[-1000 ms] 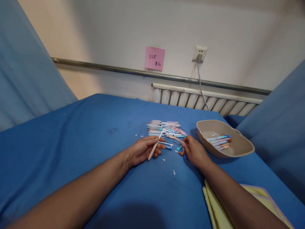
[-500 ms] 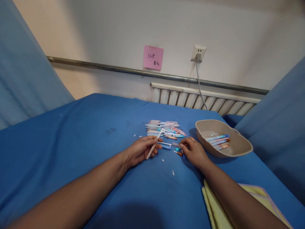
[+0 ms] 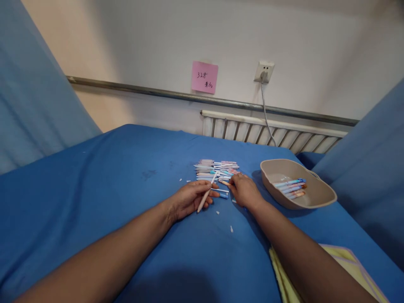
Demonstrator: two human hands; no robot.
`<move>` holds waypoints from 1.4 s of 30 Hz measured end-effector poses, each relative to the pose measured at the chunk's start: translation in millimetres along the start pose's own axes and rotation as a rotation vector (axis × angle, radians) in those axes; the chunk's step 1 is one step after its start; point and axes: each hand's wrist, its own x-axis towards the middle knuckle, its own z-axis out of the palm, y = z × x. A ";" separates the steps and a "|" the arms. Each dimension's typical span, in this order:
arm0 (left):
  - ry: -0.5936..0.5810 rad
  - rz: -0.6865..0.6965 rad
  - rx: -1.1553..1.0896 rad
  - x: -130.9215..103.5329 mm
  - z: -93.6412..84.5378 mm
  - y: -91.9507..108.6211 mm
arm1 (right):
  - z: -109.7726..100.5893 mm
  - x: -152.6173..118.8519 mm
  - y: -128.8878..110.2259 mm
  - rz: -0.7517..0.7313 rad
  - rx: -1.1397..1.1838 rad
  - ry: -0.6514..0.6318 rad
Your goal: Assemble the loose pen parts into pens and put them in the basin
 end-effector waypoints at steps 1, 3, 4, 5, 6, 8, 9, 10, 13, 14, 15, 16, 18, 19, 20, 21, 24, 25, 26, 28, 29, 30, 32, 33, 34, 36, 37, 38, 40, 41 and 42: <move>0.007 0.004 0.006 0.0 0.1 -0.2 | 0.0 -0.5 -0.2 0.001 0.003 0.000; 0.021 0.014 0.023 -0.4 0.4 -0.5 | -1.2 -1.8 -0.6 0.018 0.025 0.022; 0.027 0.020 0.031 -0.8 0.5 -0.6 | -2.6 -3.0 -1.1 0.031 0.066 0.048; 0.031 0.026 0.041 -1.3 0.6 -0.9 | -4.7 -4.8 -2.1 0.049 0.145 0.084; 0.031 0.033 0.052 -1.8 0.6 -1.2 | -7.4 -7.7 -3.5 0.075 0.268 0.129; 0.025 0.054 0.084 -2.8 0.7 -2.4 | -14.4 -16.6 -8.2 0.165 0.618 0.193; 0.015 0.067 0.109 -3.2 0.7 -3.2 | -18.3 -22.5 -11.2 0.227 0.818 0.198; 0.000 0.082 0.138 -3.4 0.9 -4.1 | -22.1 -28.9 -14.7 0.295 1.015 0.169; -0.043 0.129 0.231 -3.4 1.6 -5.9 | -31.0 -46.3 -24.3 0.403 1.458 0.088; -0.053 0.138 0.257 -3.3 1.9 -6.1 | -32.5 -50.0 -26.3 0.411 1.533 0.079; -0.057 0.143 0.281 -3.1 2.1 -6.1 | -33.1 -52.3 -27.3 0.409 1.583 0.075; -0.059 0.143 0.305 -3.0 2.2 -5.9 | -32.8 -53.1 -27.1 0.403 1.613 0.071; -0.059 0.138 0.361 -2.9 2.3 -5.0 | -30.1 -51.3 -23.7 0.386 1.638 0.055; -0.056 0.137 0.393 -2.9 2.4 -4.4 | -27.9 -49.4 -20.6 0.379 1.638 0.049; -0.053 0.135 0.424 -3.1 2.5 -3.9 | -25.4 -47.2 -17.1 0.375 1.633 0.048; -0.054 0.134 0.453 -3.4 2.7 -3.5 | -23.0 -45.1 -13.4 0.373 1.622 0.047; -0.066 0.138 0.515 -4.6 4.2 -2.6 | -17.9 -40.7 -3.6 0.368 1.561 0.056; -0.074 0.140 0.530 -5.0 4.9 -2.5 | -17.1 -40.0 -1.4 0.361 1.534 0.059; -0.080 0.141 0.544 -5.5 5.6 -2.4 | -16.8 -39.7 0.2 0.353 1.506 0.058; -0.086 0.139 0.574 -6.4 7.0 -2.2 | -17.0 -39.7 1.3 0.335 1.456 0.055; -0.090 0.135 0.589 -6.7 7.5 -2.1 | -17.1 -39.9 1.2 0.327 1.440 0.052; -0.094 0.131 0.603 -6.9 7.8 -2.1 | -17.3 -40.2 0.8 0.320 1.431 0.051; -0.101 0.130 0.627 -7.1 8.0 -2.4 | -17.1 -40.9 -0.5 0.297 1.437 0.051; -0.102 0.133 0.637 -7.1 8.0 -2.6 | -16.9 -41.3 -1.2 0.279 1.453 0.051; -0.101 0.138 0.647 -7.0 7.8 -2.9 | -16.8 -41.6 -1.8 0.260 1.474 0.051; -0.095 0.147 0.669 -6.9 7.8 -3.5 | -16.7 -42.4 -3.2 0.232 1.528 0.055; -0.093 0.149 0.681 -6.9 7.9 -3.8 | -17.0 -42.7 -4.0 0.225 1.549 0.059; -0.094 0.149 0.694 -6.9 8.2 -3.9 | -17.4 -43.1 -4.9 0.220 1.565 0.065; -0.099 0.149 0.718 -6.9 8.9 -4.0 | -18.7 -43.6 -6.8 0.216 1.574 0.073; -0.100 0.149 0.726 -6.9 9.3 -4.0 | -19.4 -43.7 -7.8 0.215 1.569 0.074; -0.101 0.149 0.732 -6.9 9.4 -3.9 | -20.1 -43.8 -8.8 0.214 1.560 0.072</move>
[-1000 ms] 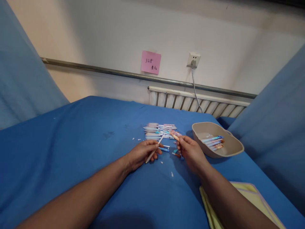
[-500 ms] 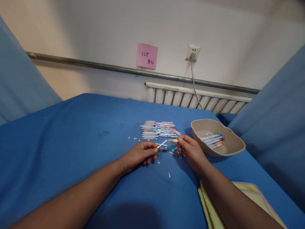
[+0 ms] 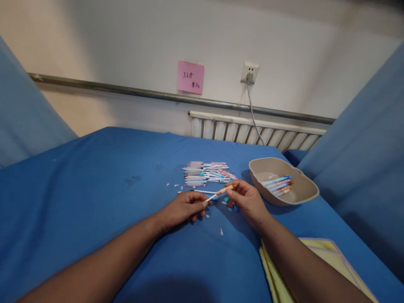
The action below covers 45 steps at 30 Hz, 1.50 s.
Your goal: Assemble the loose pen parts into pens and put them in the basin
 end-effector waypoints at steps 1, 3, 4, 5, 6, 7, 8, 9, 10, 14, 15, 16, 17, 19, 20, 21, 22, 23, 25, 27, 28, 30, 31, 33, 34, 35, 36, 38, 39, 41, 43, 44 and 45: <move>0.000 0.000 0.004 0.1 0.0 0.0 | 0.8 -0.3 -0.6 0.002 -0.007 0.000; -0.003 0.004 0.006 0.4 -0.2 -0.2 | 1.8 -0.8 -1.3 0.009 -0.020 0.004; -0.005 0.008 0.004 0.5 -0.3 -0.4 | 2.0 -1.0 -1.5 0.011 -0.025 0.003; -0.008 0.012 0.002 0.6 -0.4 -0.4 | 1.9 -1.2 -1.6 0.010 -0.025 0.002; -0.010 0.015 0.000 0.7 -0.5 -0.3 | 1.5 -1.4 -1.7 0.006 -0.019 0.002; -0.011 0.015 -0.001 0.7 -0.5 -0.2 | 0.9 -1.5 -1.7 -0.002 -0.009 0.006; -0.011 0.012 -0.002 0.6 -0.4 0.1 | 0.2 -1.6 -1.9 -0.014 0.005 0.014; -0.008 0.007 -0.004 0.6 -0.4 0.2 | -0.6 -1.5 -2.3 -0.027 0.023 0.027; -0.005 0.003 -0.008 0.6 -0.4 0.2 | -1.5 -1.3 -2.9 -0.039 0.042 0.044; 0.003 0.010 -0.037 1.2 -1.8 -2.9 | -4.7 0.7 -7.4 -0.079 0.144 0.109; 0.004 0.012 -0.041 1.4 -2.3 -4.1 | -5.3 1.4 -8.7 -0.077 0.169 0.122; 0.007 0.013 -0.043 1.6 -2.8 -5.1 | -5.8 2.2 -9.9 -0.069 0.190 0.132; 0.010 0.015 -0.045 1.8 -3.2 -5.8 | -6.1 2.8 -10.7 -0.053 0.207 0.138; 0.012 0.015 -0.047 1.8 -3.4 -6.0 | -6.0 3.9 -11.3 -0.001 0.226 0.138; 0.011 0.011 -0.047 1.7 -3.3 -5.4 | -5.5 4.2 -10.9 0.023 0.225 0.133; 0.012 0.006 -0.044 1.6 -3.0 -4.5 | -4.7 4.4 -10.2 0.041 0.214 0.121; 0.013 0.001 -0.042 1.4 -2.7 -3.5 | -3.7 4.4 -9.4 0.049 0.189 0.101; 0.014 -0.003 -0.040 1.2 -2.4 -2.4 | -2.7 4.3 -8.5 0.047 0.152 0.078; 0.015 -0.003 -0.040 0.9 -1.8 -0.7 | -1.1 4.0 -7.0 0.019 0.061 0.042; 0.013 -0.001 -0.041 0.7 -1.4 0.1 | -0.9 3.6 -6.6 -0.012 -0.033 0.034; 0.012 0.000 -0.039 0.6 -1.2 0.3 | -1.3 3.4 -6.6 -0.019 -0.074 0.036; 0.011 0.000 -0.030 0.3 -0.7 0.5 | -2.9 2.7 -6.5 -0.020 -0.134 0.036; 0.009 0.000 -0.023 0.1 -0.5 0.5 | -3.7 2.4 -6.3 -0.014 -0.150 0.034; 0.007 0.002 -0.007 -0.2 0.1 0.5 | -4.8 1.7 -5.8 -0.006 -0.156 0.034; 0.006 0.005 0.001 -0.3 0.4 0.4 | -4.9 1.5 -5.6 -0.006 -0.157 0.036; 0.005 0.010 0.009 -0.4 0.5 0.2 | -4.9 1.2 -5.5 -0.005 -0.160 0.036; 0.004 0.015 0.014 -0.4 0.6 0.0 | -4.6 1.1 -5.7 -0.005 -0.166 0.036; -0.004 0.023 0.024 -0.3 0.6 -0.5 | -3.8 0.9 -6.8 0.002 -0.179 0.034; -0.009 0.024 0.028 -0.4 0.6 -0.7 | -3.4 0.9 -7.4 0.005 -0.183 0.035; -0.015 0.025 0.037 -0.5 0.6 -0.8 | -2.8 1.0 -8.0 0.007 -0.198 0.039; -0.021 0.026 0.050 -0.7 0.9 -0.7 | -2.8 1.2 -6.8 -0.001 -0.221 0.035; -0.024 0.026 0.060 -0.8 1.1 -0.7 | -2.9 1.3 -5.4 -0.006 -0.236 0.028; -0.028 0.026 0.072 -0.9 1.4 -0.6 | -3.2 1.4 -3.7 -0.011 -0.253 0.017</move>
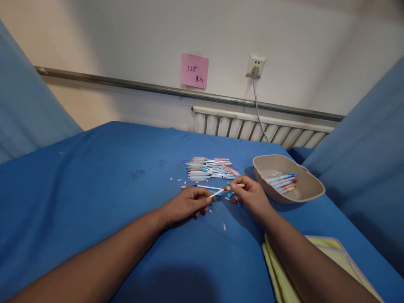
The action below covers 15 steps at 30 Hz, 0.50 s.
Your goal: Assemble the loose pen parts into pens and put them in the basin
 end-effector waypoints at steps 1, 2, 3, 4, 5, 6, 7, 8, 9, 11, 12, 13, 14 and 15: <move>-0.005 0.002 0.013 -0.1 0.3 0.0 | 0.1 0.1 2.0 -0.006 -0.017 -0.013; -0.012 0.003 0.026 -0.3 0.6 -0.1 | 0.1 0.3 3.9 -0.012 -0.036 -0.025; -0.019 0.004 0.037 -0.4 0.9 -0.2 | 0.0 0.4 5.7 -0.020 -0.057 -0.034; -0.025 0.007 0.046 -0.7 1.2 -0.3 | -0.2 0.5 7.1 -0.027 -0.079 -0.040; -0.029 0.009 0.055 -1.0 1.5 -0.3 | -0.6 0.6 7.9 -0.033 -0.097 -0.045; -0.030 0.013 0.062 -1.4 1.8 -0.2 | -1.0 0.6 8.3 -0.039 -0.110 -0.050; -0.029 0.017 0.070 -1.9 2.1 0.0 | -1.3 0.4 8.2 -0.046 -0.122 -0.057; -0.024 0.024 0.077 -2.5 2.5 0.4 | -1.5 0.0 7.8 -0.057 -0.138 -0.067; -0.019 0.033 0.086 -3.1 3.1 0.8 | -1.4 -0.5 7.2 -0.069 -0.160 -0.081; -0.011 0.054 0.101 -4.3 4.6 1.6 | 0.2 -2.5 6.1 -0.091 -0.218 -0.110; -0.008 0.065 0.106 -4.7 5.5 1.7 | 1.6 -3.7 5.9 -0.098 -0.247 -0.124; -0.007 0.074 0.110 -4.9 6.5 1.5 | 3.5 -5.1 6.0 -0.100 -0.268 -0.138; -0.007 0.081 0.112 -5.0 7.5 1.0 | 5.5 -6.6 6.4 -0.100 -0.279 -0.153; -0.006 0.085 0.114 -4.9 8.4 0.2 | 7.6 -7.9 6.9 -0.097 -0.282 -0.169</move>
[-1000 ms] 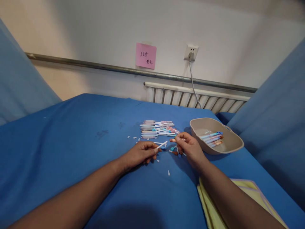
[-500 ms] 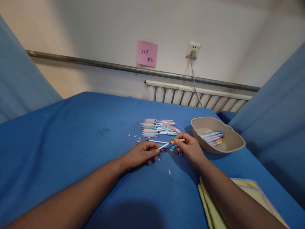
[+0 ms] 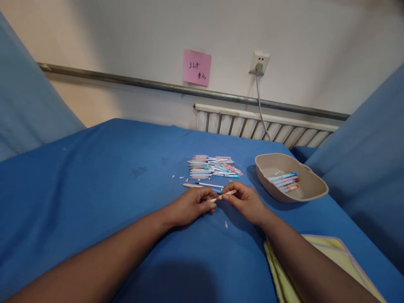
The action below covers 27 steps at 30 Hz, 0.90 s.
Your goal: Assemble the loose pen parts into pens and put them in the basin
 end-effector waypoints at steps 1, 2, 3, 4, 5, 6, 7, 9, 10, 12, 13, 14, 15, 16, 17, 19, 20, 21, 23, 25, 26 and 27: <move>0.002 0.003 0.003 0.1 0.8 -0.8 | 2.2 -0.9 -0.1 0.000 0.001 -0.015; 0.007 0.006 0.009 0.3 1.4 -1.5 | 4.0 -1.7 -0.2 0.000 0.003 -0.027; 0.014 0.011 0.019 0.4 1.7 -2.0 | 5.4 -2.3 -0.4 0.000 0.003 -0.034; 0.022 0.019 0.034 0.4 1.7 -2.1 | 6.3 -2.7 -0.6 -0.001 0.000 -0.035; 0.034 0.028 0.058 0.3 1.5 -1.9 | 6.8 -2.9 -0.9 -0.004 -0.007 -0.031; 0.049 0.039 0.090 0.0 1.1 -1.1 | 7.0 -3.0 -1.3 -0.009 -0.018 -0.024; 0.066 0.050 0.128 -0.4 0.5 0.0 | 7.0 -2.9 -1.7 -0.015 -0.031 -0.017; 0.100 0.069 0.208 -1.5 -0.5 3.0 | 6.8 -2.5 -2.3 -0.026 -0.059 -0.006; 0.116 0.077 0.245 -2.1 -1.0 4.6 | 6.8 -2.3 -2.4 -0.029 -0.068 -0.005; 0.144 0.095 0.306 -3.3 -1.4 7.1 | 7.2 -2.2 -2.3 -0.026 -0.067 -0.011; 0.153 0.103 0.331 -3.7 -1.4 7.9 | 7.6 -2.3 -2.1 -0.020 -0.059 -0.015; 0.159 0.108 0.349 -3.9 -1.2 8.2 | 8.0 -2.6 -2.0 -0.013 -0.050 -0.021; 0.161 0.109 0.356 -3.9 -0.9 8.1 | 8.5 -3.0 -2.0 -0.009 -0.044 -0.024; 0.157 0.105 0.348 -3.7 -0.4 7.6 | 9.0 -3.4 -2.1 -0.010 -0.043 -0.026; 0.147 0.096 0.321 -3.3 0.2 6.7 | 9.4 -3.8 -2.4 -0.016 -0.050 -0.027; 0.116 0.074 0.224 -2.4 1.7 4.5 | 9.8 -4.5 -3.6 -0.043 -0.075 -0.027; 0.099 0.064 0.169 -2.1 2.4 3.6 | 9.6 -4.8 -4.5 -0.058 -0.088 -0.030; 0.087 0.057 0.121 -1.9 3.0 3.0 | 9.4 -5.0 -5.6 -0.069 -0.099 -0.035; 0.078 0.052 0.069 -2.1 3.7 2.9 | 8.5 -5.2 -7.9 -0.086 -0.113 -0.046; 0.082 0.056 0.063 -2.9 3.7 3.5 | 7.6 -5.6 -10.2 -0.104 -0.135 -0.053; 0.082 0.058 0.060 -3.3 3.6 3.8 | 7.2 -5.7 -11.2 -0.116 -0.154 -0.055; 0.080 0.059 0.050 -3.5 3.4 3.9 | 6.8 -5.9 -12.0 -0.129 -0.177 -0.057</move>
